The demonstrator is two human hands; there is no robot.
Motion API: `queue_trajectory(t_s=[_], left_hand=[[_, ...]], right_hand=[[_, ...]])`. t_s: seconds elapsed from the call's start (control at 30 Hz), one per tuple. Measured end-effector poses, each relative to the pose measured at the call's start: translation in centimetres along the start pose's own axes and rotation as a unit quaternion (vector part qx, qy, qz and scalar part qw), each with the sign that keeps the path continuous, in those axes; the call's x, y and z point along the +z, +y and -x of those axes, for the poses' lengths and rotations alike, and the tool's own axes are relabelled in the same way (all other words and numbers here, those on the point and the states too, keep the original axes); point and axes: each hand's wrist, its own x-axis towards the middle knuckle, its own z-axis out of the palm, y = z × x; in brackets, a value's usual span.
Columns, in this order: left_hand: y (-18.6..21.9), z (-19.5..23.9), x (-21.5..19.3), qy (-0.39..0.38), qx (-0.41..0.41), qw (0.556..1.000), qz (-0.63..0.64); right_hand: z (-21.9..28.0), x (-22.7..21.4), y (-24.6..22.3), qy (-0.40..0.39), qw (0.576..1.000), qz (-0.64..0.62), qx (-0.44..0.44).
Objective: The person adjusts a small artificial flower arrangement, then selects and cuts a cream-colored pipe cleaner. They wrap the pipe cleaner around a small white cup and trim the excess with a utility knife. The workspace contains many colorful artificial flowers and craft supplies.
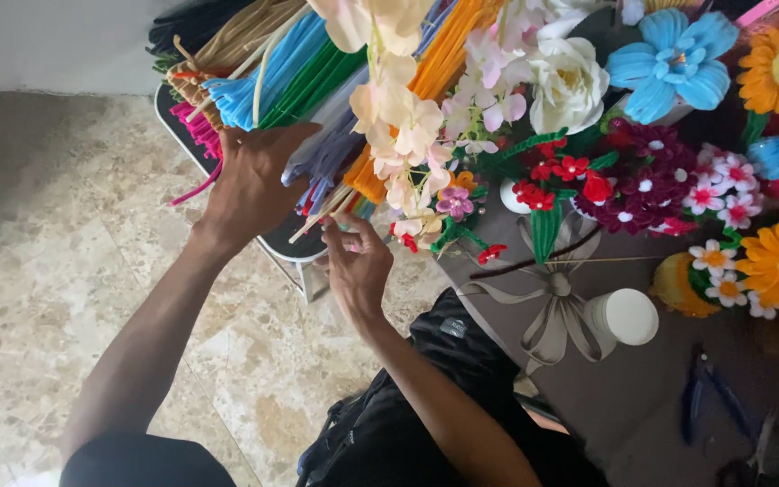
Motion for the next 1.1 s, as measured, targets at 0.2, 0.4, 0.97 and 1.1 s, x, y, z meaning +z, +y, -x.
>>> queue_trajectory(t_s=[0.2,0.4,0.97,1.1], left_hand=[[-0.8,0.2,0.3,-0.005,0.001,1.0,0.014],[-0.3,0.2,-0.3,-0.013,0.011,1.0,0.018],[-0.2,0.0,-0.3,0.003,0.012,0.999,0.049],[0.1,-0.1,-0.6,0.002,0.015,0.999,0.041]], right_hand=[[-0.6,0.8,-1.8,0.054,0.997,-0.027,-0.043],[-0.9,1.5,-2.7,0.004,0.999,0.026,-0.029],[-5.3,1.8,3.6,0.021,0.999,0.007,-0.025],[-5.4,0.4,4.2,0.007,1.0,0.013,-0.013]])
